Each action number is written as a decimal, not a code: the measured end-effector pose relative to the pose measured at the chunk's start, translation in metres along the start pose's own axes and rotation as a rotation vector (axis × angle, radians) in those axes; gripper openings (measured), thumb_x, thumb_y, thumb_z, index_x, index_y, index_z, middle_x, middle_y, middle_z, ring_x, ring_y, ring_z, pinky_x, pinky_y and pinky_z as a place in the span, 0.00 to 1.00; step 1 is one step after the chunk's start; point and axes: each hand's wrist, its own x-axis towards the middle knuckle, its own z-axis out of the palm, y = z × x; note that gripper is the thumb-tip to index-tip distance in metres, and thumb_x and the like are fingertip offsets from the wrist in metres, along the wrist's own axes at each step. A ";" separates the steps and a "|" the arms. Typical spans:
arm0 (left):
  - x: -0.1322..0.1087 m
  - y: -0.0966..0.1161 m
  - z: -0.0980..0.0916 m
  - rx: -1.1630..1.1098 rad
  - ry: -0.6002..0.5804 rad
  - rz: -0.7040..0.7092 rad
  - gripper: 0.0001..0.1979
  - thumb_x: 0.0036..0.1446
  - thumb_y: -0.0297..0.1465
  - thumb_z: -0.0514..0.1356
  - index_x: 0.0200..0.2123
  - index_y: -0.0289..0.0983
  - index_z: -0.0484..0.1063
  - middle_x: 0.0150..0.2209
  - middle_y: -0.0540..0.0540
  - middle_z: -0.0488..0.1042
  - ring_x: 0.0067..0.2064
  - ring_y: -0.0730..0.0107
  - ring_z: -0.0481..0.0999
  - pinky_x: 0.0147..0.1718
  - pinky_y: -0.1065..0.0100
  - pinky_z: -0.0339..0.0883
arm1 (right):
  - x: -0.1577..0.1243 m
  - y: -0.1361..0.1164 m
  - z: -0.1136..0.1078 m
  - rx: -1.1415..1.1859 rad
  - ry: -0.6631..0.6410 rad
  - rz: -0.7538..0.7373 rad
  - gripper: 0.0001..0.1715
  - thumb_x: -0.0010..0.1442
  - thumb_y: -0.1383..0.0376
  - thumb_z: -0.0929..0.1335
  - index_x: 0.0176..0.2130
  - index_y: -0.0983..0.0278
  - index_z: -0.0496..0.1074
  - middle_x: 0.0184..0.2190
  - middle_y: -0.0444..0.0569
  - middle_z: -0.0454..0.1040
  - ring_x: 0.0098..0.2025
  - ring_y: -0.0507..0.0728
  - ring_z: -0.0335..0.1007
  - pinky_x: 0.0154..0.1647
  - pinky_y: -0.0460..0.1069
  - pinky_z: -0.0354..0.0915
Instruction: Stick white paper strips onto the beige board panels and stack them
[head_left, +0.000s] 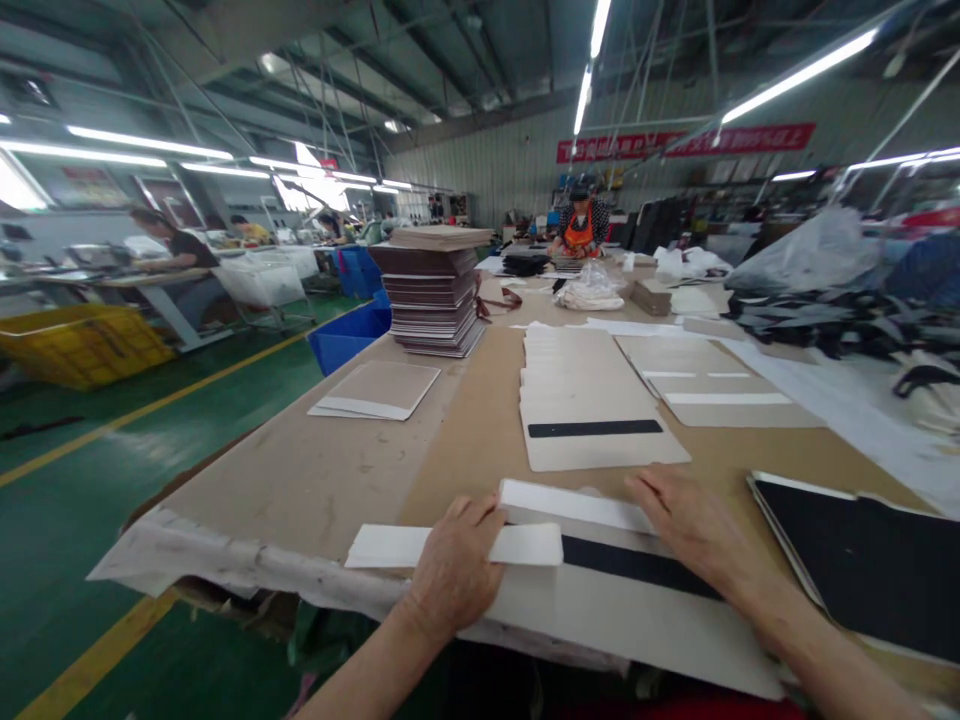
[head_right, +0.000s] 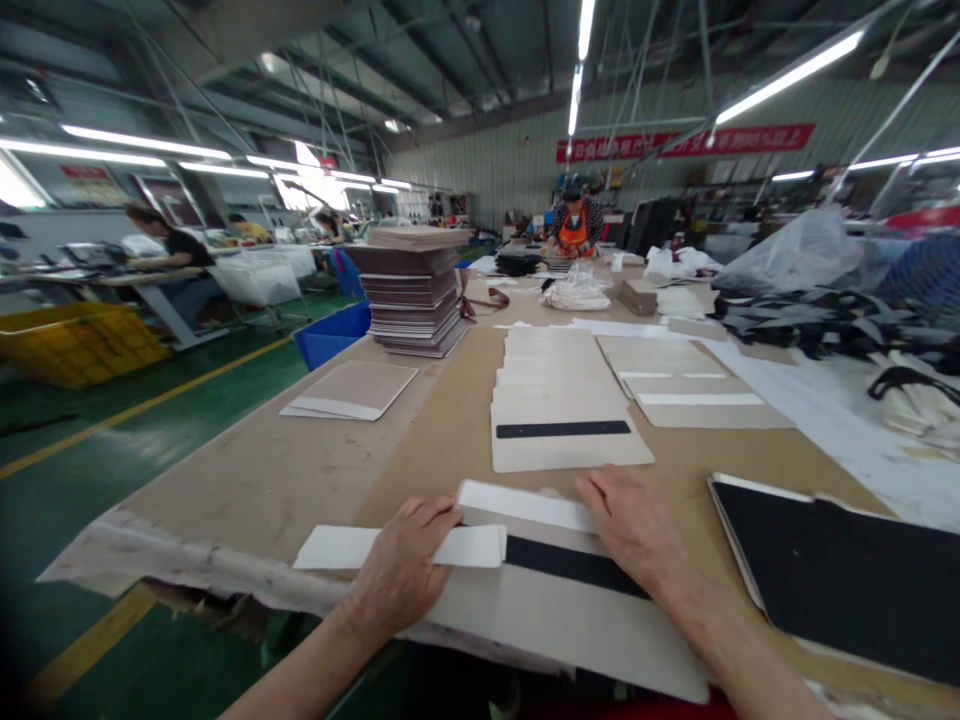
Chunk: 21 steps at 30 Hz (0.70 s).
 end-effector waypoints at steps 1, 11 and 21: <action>0.000 -0.001 0.002 0.010 0.022 -0.014 0.20 0.50 0.24 0.56 0.49 0.35 0.70 0.53 0.42 0.70 0.52 0.57 0.65 0.55 0.58 0.60 | -0.023 0.014 -0.002 0.019 0.040 0.082 0.23 0.68 0.58 0.57 0.28 0.62 0.70 0.29 0.50 0.74 0.35 0.58 0.70 0.40 0.53 0.65; 0.005 -0.018 0.010 0.104 0.108 0.141 0.18 0.52 0.24 0.54 0.48 0.32 0.71 0.48 0.41 0.74 0.49 0.57 0.69 0.53 0.57 0.63 | -0.105 0.005 0.025 0.170 0.249 0.322 0.28 0.64 0.56 0.61 0.58 0.67 0.63 0.52 0.60 0.71 0.55 0.66 0.64 0.57 0.63 0.59; 0.007 -0.040 0.016 0.189 0.216 0.214 0.16 0.54 0.36 0.56 0.46 0.40 0.75 0.46 0.46 0.78 0.47 0.58 0.75 0.47 0.61 0.70 | -0.062 0.011 0.002 1.341 0.214 0.719 0.25 0.51 0.52 0.71 0.44 0.64 0.70 0.36 0.49 0.77 0.31 0.56 0.73 0.33 0.50 0.67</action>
